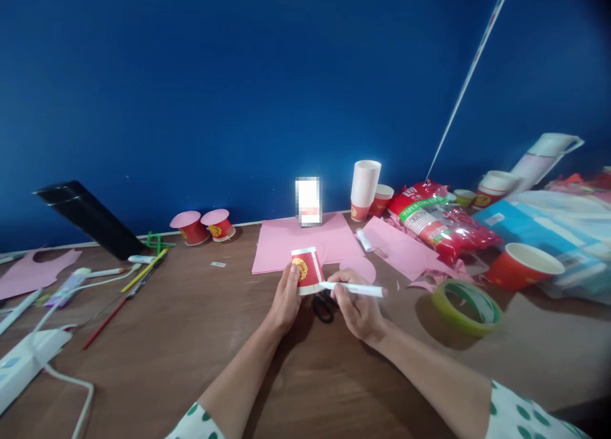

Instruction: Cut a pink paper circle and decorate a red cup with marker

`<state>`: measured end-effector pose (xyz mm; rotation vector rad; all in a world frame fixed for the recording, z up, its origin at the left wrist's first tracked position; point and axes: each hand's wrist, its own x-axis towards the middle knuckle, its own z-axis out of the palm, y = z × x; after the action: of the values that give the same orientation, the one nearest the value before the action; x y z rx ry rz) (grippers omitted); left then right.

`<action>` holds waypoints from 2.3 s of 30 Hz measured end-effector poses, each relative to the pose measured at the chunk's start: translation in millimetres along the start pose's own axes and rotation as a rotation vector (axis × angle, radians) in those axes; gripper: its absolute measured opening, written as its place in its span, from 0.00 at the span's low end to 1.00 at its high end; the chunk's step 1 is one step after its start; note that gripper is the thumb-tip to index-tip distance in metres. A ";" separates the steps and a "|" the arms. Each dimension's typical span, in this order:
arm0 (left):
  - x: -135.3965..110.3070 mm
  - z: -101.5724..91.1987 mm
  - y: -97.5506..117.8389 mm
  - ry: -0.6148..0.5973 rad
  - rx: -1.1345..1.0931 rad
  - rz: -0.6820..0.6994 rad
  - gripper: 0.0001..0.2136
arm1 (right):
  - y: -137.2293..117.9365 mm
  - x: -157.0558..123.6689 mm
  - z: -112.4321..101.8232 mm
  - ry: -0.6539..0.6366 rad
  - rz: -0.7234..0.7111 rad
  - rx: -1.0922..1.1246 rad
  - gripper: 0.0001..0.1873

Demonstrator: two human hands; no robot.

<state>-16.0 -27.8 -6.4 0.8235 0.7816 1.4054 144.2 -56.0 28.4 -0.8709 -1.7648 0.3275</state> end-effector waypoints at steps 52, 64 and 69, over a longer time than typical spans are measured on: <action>-2.6 4.1 6.9 -0.011 0.040 0.000 0.19 | -4.3 3.7 4.1 -0.006 -0.169 0.047 0.08; -2.1 3.2 6.1 -0.006 0.053 0.005 0.18 | -3.1 4.0 4.6 -0.025 -0.162 0.048 0.08; -1.7 0.6 4.0 -0.017 0.075 0.017 0.19 | -3.7 4.2 4.5 -0.031 -0.171 0.020 0.08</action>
<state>-17.6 -29.5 -2.7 0.9012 0.8197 1.3894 138.1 -54.8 32.0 -0.6976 -1.8475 0.2472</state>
